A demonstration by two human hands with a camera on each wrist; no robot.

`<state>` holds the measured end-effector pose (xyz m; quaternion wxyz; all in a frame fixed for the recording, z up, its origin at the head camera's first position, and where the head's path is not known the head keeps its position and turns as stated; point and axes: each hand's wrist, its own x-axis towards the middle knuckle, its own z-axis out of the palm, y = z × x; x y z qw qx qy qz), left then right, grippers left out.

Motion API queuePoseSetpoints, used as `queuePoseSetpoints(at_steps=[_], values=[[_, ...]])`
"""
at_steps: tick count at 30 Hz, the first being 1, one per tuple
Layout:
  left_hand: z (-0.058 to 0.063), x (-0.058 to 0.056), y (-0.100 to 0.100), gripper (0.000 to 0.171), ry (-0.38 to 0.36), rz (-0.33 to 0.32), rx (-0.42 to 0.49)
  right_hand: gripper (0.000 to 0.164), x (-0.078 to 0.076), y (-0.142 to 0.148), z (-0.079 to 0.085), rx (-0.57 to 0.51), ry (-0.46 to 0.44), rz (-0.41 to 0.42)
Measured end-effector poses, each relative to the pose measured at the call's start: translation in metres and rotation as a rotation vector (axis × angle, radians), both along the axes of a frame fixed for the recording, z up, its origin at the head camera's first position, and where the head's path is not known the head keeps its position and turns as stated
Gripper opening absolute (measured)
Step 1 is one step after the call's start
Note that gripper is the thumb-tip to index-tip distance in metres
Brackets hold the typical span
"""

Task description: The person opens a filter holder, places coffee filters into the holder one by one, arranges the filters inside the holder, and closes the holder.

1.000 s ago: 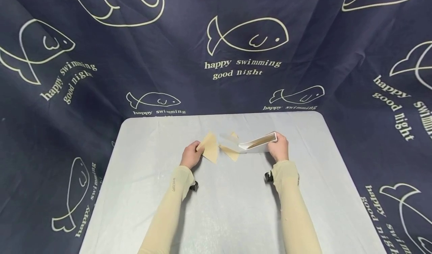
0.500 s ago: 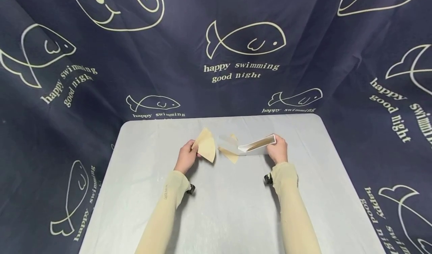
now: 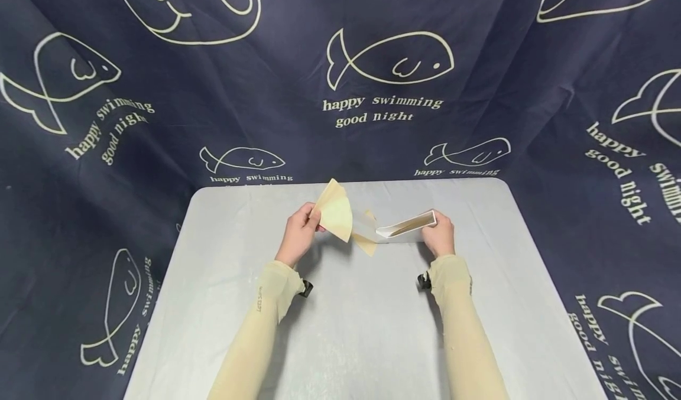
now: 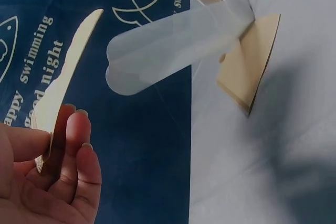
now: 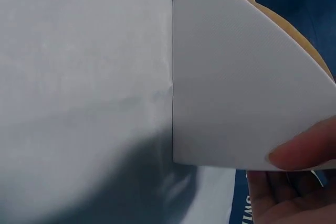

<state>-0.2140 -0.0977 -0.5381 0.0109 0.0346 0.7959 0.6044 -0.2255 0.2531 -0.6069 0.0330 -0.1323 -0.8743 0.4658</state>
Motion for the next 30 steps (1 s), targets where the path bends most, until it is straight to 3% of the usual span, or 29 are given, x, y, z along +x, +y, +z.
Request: queuePoseSetpoints(at_steps=[4, 7, 11, 14, 17, 21, 25, 30], values=[[0.002, 0.003, 0.0, 0.02, 0.002, -0.006, -0.002, 0.074, 0.004, 0.008, 0.004, -0.005, 0.043, 0.089], [0.002, 0.004, 0.0, 0.02, 0.009, -0.009, -0.012, 0.084, 0.007, 0.016, 0.015, -0.05, 0.173, 0.055], [0.002, 0.003, 0.002, 0.022, 0.013, -0.023, -0.001, 0.063, 0.007, 0.011, 0.051, -0.067, 0.408, -0.022], [0.002, 0.005, 0.004, 0.021, 0.005, -0.038, 0.008, 0.042, 0.01, -0.013, 0.084, -0.092, 0.478, 0.019], [0.001, 0.008, 0.008, 0.02, 0.009, -0.052, 0.002, 0.034, 0.009, -0.044, 0.096, -0.226, 0.444, 0.107], [0.0, 0.01, 0.014, 0.019, 0.018, -0.07, -0.021, 0.035, 0.001, -0.078, 0.086, -0.38, 0.298, 0.24], [-0.001, 0.011, 0.02, 0.019, 0.025, -0.101, -0.035, 0.033, 0.0, -0.105, 0.086, -0.358, 0.197, 0.326], [-0.002, 0.013, 0.025, 0.018, 0.026, -0.132, -0.031, 0.02, 0.002, -0.115, 0.084, -0.295, 0.194, 0.285]])
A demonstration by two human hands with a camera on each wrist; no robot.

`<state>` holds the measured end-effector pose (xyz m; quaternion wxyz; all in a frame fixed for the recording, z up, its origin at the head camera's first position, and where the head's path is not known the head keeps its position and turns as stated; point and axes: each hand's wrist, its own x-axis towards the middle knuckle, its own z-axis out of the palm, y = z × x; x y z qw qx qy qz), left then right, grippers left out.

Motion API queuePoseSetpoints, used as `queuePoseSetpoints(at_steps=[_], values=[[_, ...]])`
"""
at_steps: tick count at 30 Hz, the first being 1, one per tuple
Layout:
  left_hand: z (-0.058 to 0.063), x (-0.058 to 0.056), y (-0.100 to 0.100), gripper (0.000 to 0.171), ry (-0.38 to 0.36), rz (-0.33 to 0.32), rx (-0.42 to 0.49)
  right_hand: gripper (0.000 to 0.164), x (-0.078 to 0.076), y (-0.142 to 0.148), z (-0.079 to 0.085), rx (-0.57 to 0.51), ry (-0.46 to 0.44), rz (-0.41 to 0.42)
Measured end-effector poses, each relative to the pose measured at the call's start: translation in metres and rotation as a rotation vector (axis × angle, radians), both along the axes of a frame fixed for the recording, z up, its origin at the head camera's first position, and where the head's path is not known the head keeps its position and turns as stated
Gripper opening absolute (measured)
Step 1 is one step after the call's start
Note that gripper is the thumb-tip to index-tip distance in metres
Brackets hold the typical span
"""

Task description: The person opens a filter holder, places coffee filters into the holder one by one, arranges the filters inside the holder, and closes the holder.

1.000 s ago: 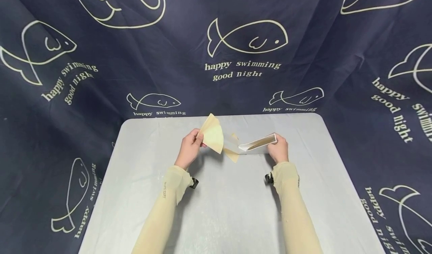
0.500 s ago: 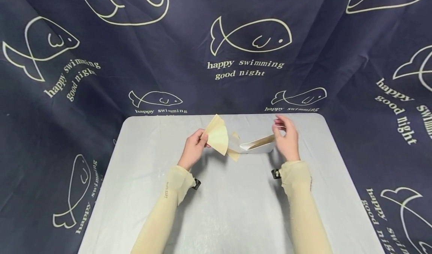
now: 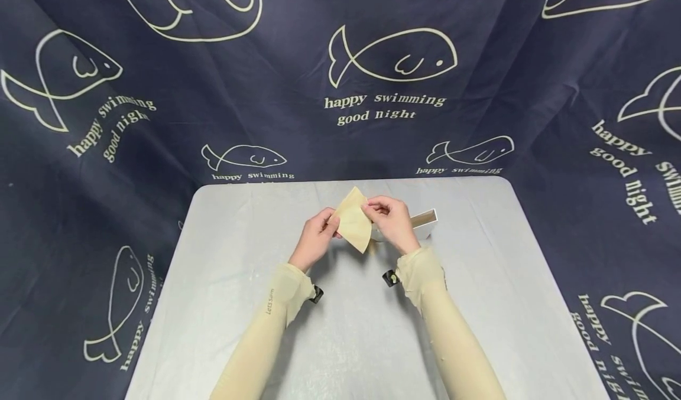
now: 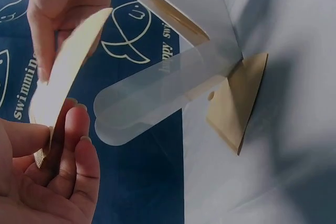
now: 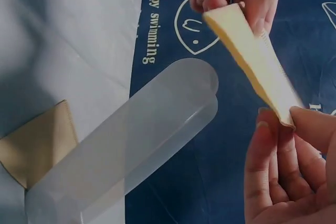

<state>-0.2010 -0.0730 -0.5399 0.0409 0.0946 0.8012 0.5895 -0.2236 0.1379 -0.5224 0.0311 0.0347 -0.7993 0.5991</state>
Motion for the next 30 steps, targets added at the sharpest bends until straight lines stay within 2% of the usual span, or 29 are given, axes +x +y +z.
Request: queuePoseSetpoints(at_steps=[4, 10, 13, 22, 30], values=[[-0.002, 0.001, 0.002, 0.016, -0.033, 0.005, 0.059, 0.016, 0.001, 0.002, -0.001, 0.01, 0.018, -0.05], [-0.008, 0.001, 0.005, 0.015, -0.089, -0.004, 0.254, 0.018, 0.001, 0.004, 0.001, -0.096, 0.057, -0.158], [-0.011, 0.002, 0.009, 0.016, -0.11, -0.01, 0.282, 0.019, 0.001, 0.003, 0.0, -0.131, 0.057, -0.184], [-0.012, 0.006, 0.017, 0.026, -0.096, 0.025, 0.229, 0.023, 0.003, -0.004, -0.006, -0.192, 0.032, -0.1], [-0.009, 0.007, 0.013, 0.023, -0.098, -0.012, 0.21, 0.031, -0.005, 0.006, 0.006, -0.246, 0.04, 0.009]])
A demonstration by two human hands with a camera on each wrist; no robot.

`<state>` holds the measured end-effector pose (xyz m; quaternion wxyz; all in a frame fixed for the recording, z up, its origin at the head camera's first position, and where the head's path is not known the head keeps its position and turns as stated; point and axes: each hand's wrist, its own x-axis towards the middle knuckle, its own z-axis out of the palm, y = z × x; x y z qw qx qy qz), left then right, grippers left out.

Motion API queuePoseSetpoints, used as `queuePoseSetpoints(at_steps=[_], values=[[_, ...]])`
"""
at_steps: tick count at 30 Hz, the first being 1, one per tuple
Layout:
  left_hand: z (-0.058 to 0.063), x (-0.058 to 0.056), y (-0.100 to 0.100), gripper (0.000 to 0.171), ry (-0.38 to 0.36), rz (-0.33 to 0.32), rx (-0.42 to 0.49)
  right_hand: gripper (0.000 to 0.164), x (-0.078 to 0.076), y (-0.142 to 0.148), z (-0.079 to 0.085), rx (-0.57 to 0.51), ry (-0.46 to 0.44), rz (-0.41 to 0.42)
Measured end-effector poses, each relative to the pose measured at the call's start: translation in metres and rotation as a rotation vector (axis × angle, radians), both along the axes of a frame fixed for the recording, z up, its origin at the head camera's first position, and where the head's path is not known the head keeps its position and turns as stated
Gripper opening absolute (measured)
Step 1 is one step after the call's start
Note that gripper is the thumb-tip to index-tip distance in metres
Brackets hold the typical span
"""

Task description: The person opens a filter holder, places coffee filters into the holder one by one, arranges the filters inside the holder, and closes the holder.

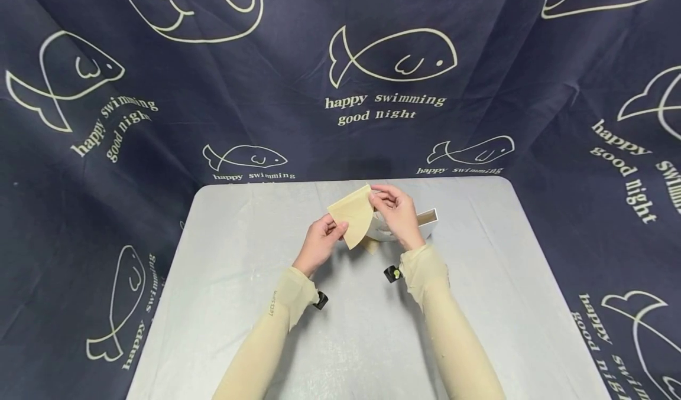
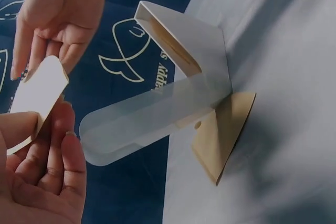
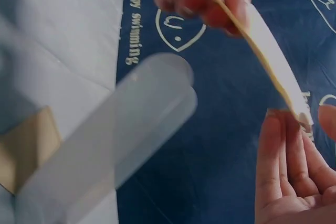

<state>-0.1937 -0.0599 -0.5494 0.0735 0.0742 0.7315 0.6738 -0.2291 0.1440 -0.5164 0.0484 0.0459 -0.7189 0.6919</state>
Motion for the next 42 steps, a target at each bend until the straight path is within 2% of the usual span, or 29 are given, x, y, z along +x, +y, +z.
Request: queuePoseSetpoints(at_steps=[4, 8, 13, 16, 23, 28, 35, 39, 42], values=[[0.0, 0.0, -0.002, 0.023, 0.012, -0.031, -0.079, 0.033, -0.005, 0.006, 0.005, 0.001, 0.015, 0.007], [-0.001, -0.002, -0.003, 0.023, 0.026, -0.052, -0.133, 0.035, -0.005, 0.008, 0.006, 0.022, -0.02, 0.015], [-0.001, -0.002, -0.006, 0.023, 0.01, -0.063, -0.153, 0.03, -0.002, 0.004, 0.004, 0.124, -0.08, 0.041], [-0.003, 0.0, -0.006, 0.021, -0.008, -0.061, -0.12, 0.027, 0.0, 0.002, 0.004, 0.137, -0.093, 0.01], [-0.006, 0.002, -0.004, 0.019, -0.04, -0.074, 0.01, 0.026, -0.002, 0.001, 0.005, 0.031, -0.04, -0.121], [-0.007, 0.005, 0.004, 0.02, -0.045, -0.115, 0.08, 0.025, 0.001, 0.004, 0.001, 0.0, -0.009, -0.148], [-0.007, 0.007, 0.007, 0.018, -0.017, -0.096, 0.008, 0.028, 0.003, 0.011, -0.001, -0.031, -0.024, -0.068], [-0.005, 0.005, 0.002, 0.016, 0.0, -0.098, -0.049, 0.029, -0.004, 0.015, 0.008, -0.014, 0.005, 0.001], [-0.004, 0.002, -0.002, 0.017, 0.009, -0.106, -0.082, 0.027, -0.011, 0.016, 0.017, 0.038, 0.026, 0.038]])
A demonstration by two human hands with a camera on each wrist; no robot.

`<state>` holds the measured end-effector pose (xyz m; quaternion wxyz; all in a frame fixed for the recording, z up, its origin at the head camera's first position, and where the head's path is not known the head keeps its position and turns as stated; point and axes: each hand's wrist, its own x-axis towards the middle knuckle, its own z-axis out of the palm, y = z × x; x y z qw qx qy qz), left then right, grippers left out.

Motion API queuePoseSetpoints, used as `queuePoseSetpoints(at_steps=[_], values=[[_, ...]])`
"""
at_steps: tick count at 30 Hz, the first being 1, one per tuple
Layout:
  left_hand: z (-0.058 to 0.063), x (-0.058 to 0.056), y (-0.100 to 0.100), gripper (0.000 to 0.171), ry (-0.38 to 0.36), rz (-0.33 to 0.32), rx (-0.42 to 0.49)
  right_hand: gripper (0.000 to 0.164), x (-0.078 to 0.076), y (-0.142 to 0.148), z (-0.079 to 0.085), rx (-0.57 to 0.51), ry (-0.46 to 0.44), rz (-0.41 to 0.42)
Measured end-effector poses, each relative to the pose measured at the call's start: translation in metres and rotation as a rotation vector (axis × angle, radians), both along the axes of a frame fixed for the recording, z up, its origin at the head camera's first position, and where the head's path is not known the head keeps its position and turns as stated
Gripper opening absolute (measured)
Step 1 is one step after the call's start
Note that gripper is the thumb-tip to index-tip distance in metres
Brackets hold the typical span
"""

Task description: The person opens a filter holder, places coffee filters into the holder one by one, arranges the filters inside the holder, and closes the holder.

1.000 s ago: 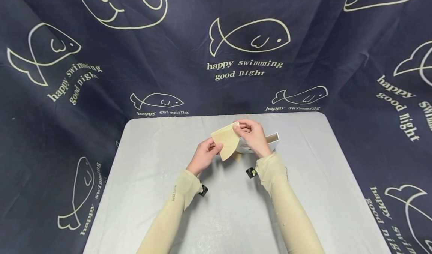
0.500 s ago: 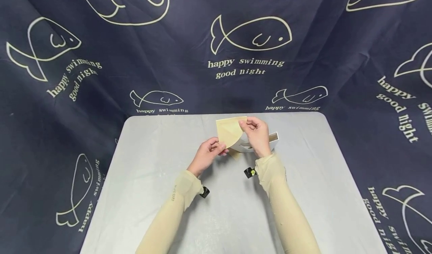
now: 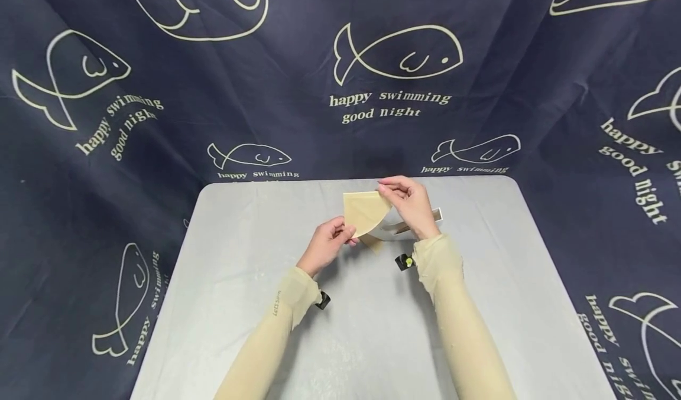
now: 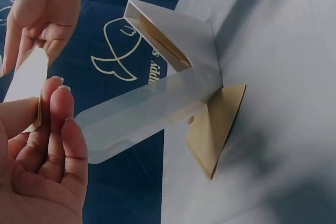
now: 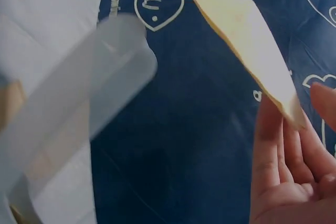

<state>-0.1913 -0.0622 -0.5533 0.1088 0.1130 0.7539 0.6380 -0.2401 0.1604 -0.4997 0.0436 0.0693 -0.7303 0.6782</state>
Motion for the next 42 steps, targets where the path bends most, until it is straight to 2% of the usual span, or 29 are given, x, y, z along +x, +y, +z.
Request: queuePoseSetpoints(at_steps=[3, 7, 10, 14, 17, 21, 25, 29, 33, 35, 39, 42], values=[[0.001, -0.001, -0.002, 0.017, 0.007, -0.005, -0.015, 0.027, -0.004, 0.0, 0.006, 0.07, -0.023, 0.035], [0.001, -0.001, -0.005, 0.016, 0.009, -0.008, -0.039, 0.025, -0.002, -0.001, 0.006, 0.169, -0.066, 0.086], [0.0, 0.0, -0.004, 0.017, 0.005, -0.035, -0.033, 0.022, 0.002, 0.002, 0.005, 0.191, -0.076, 0.067], [-0.002, 0.001, -0.002, 0.021, -0.005, -0.055, 0.026, 0.022, 0.005, 0.008, 0.006, 0.136, -0.051, -0.043], [-0.004, 0.001, -0.002, 0.024, -0.005, -0.029, 0.065, 0.023, 0.005, 0.009, 0.005, 0.075, -0.019, -0.11], [-0.003, 0.001, 0.003, 0.025, -0.017, 0.014, 0.119, 0.023, 0.006, 0.006, -0.001, 0.011, -0.001, -0.155], [0.001, 0.002, 0.008, 0.022, -0.042, 0.085, 0.165, 0.023, 0.009, -0.001, -0.01, -0.008, -0.023, -0.143], [0.0, 0.002, 0.008, 0.018, -0.044, 0.155, 0.151, 0.024, 0.011, -0.005, -0.015, -0.027, -0.048, -0.085], [0.002, 0.001, 0.005, 0.016, -0.037, 0.154, 0.122, 0.025, 0.009, -0.003, -0.01, -0.031, -0.05, -0.039], [0.004, 0.0, 0.004, 0.016, -0.033, 0.135, 0.111, 0.025, 0.007, 0.0, -0.002, 0.035, -0.05, -0.008], [0.005, -0.001, 0.0, 0.017, -0.03, 0.075, 0.076, 0.025, 0.001, 0.005, 0.02, 0.257, -0.05, 0.094], [0.005, 0.0, -0.001, 0.016, -0.037, 0.044, 0.024, 0.025, -0.003, 0.007, 0.027, 0.385, -0.041, 0.161]])
